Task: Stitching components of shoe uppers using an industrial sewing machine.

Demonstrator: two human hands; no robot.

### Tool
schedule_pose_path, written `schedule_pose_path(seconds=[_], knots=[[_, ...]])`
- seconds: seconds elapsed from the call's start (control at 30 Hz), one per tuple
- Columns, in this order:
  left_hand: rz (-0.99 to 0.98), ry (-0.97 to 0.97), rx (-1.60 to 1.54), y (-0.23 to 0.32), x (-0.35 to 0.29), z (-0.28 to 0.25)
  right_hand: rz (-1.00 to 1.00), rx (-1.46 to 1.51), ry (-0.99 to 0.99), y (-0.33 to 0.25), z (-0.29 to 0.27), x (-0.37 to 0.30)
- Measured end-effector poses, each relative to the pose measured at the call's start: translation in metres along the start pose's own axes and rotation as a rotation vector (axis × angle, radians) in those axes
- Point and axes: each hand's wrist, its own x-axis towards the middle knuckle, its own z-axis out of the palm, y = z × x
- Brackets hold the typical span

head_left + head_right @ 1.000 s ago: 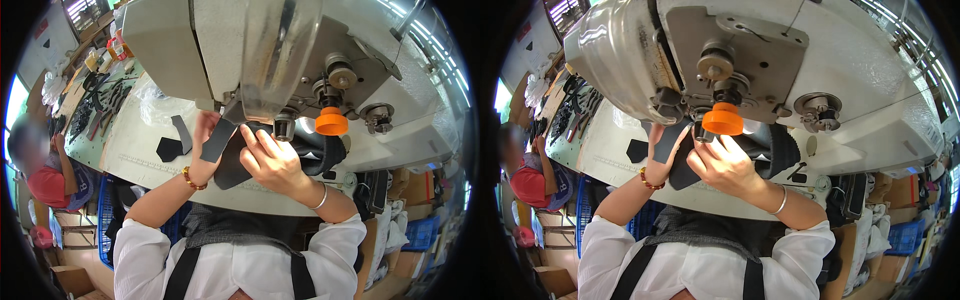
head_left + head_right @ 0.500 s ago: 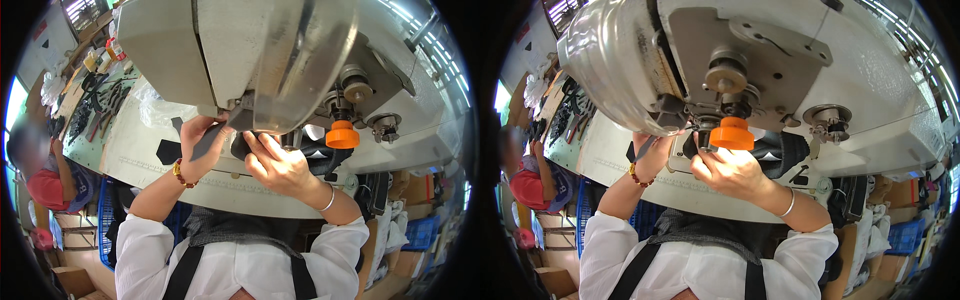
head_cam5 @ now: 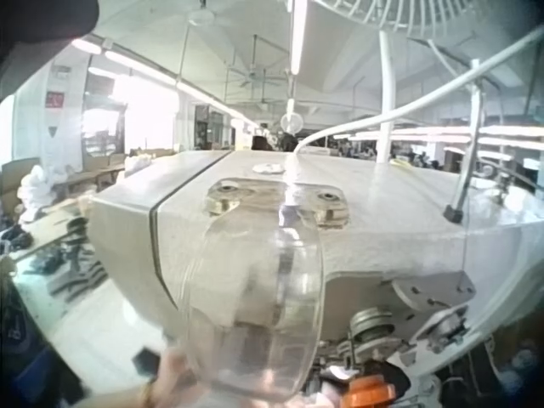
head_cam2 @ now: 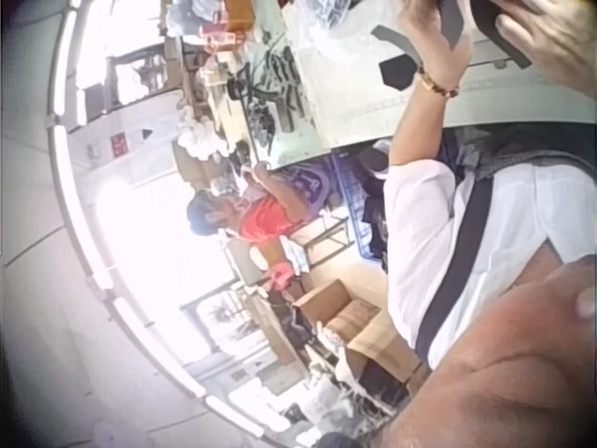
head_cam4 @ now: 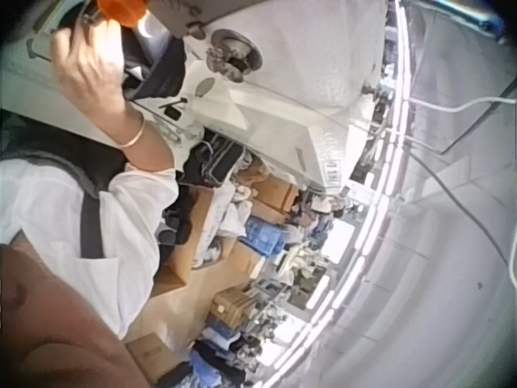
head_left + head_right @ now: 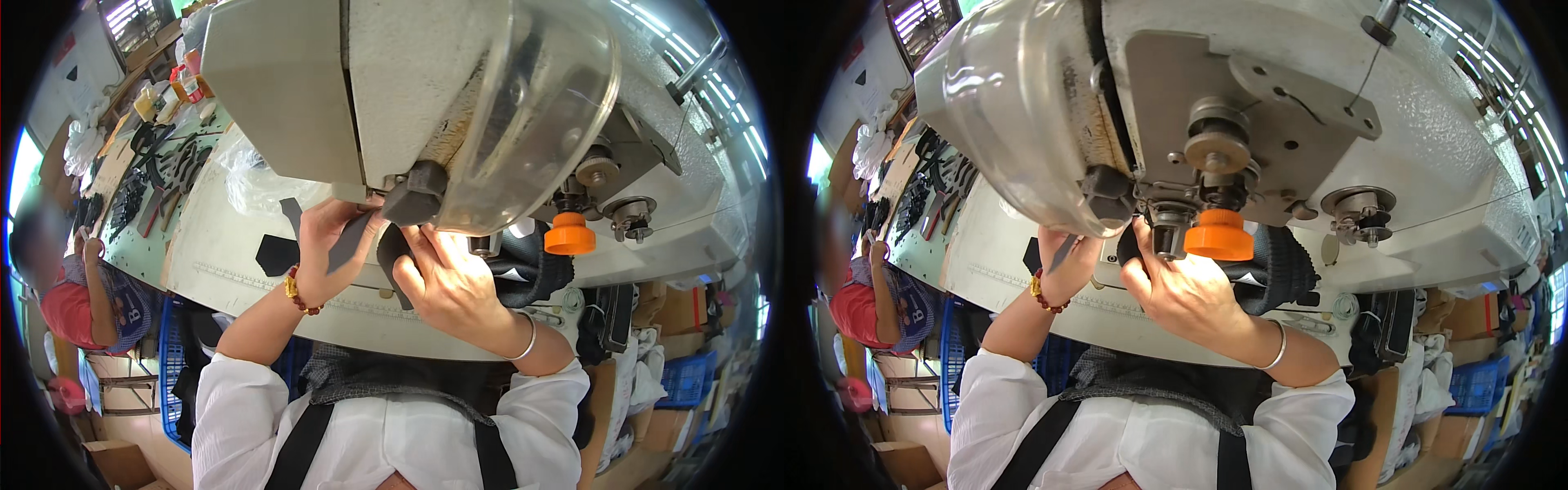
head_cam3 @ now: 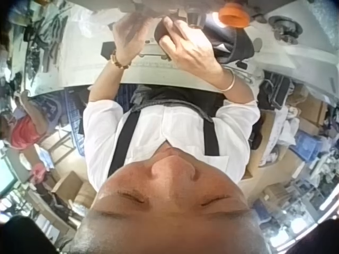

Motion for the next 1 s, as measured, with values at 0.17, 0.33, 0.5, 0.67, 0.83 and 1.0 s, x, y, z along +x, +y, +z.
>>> schedule_pose_path(seconds=[0.17,0.33,0.5,0.67,0.83,1.0], knots=[[-0.028,0.024,-0.069,0.002,-0.001,0.003,-0.045,-0.004,0.005,0.004,-0.004,0.001],[-0.061,0.032,-0.089,0.008,0.000,0.002,-0.087,-0.042,-0.014,0.003,-0.009,0.004],[0.039,0.023,-0.056,0.011,0.002,-0.002,-0.063,-0.037,-0.030,-0.001,-0.011,0.007],[0.140,-0.072,-0.024,0.010,0.002,-0.008,-0.058,-0.033,-0.032,-0.004,-0.009,0.009],[0.102,-0.135,-0.085,0.003,-0.001,-0.006,-0.010,-0.010,0.019,-0.009,-0.007,0.008],[0.039,-0.151,-0.112,-0.007,-0.003,-0.005,0.033,0.003,0.025,-0.012,-0.006,0.008]])
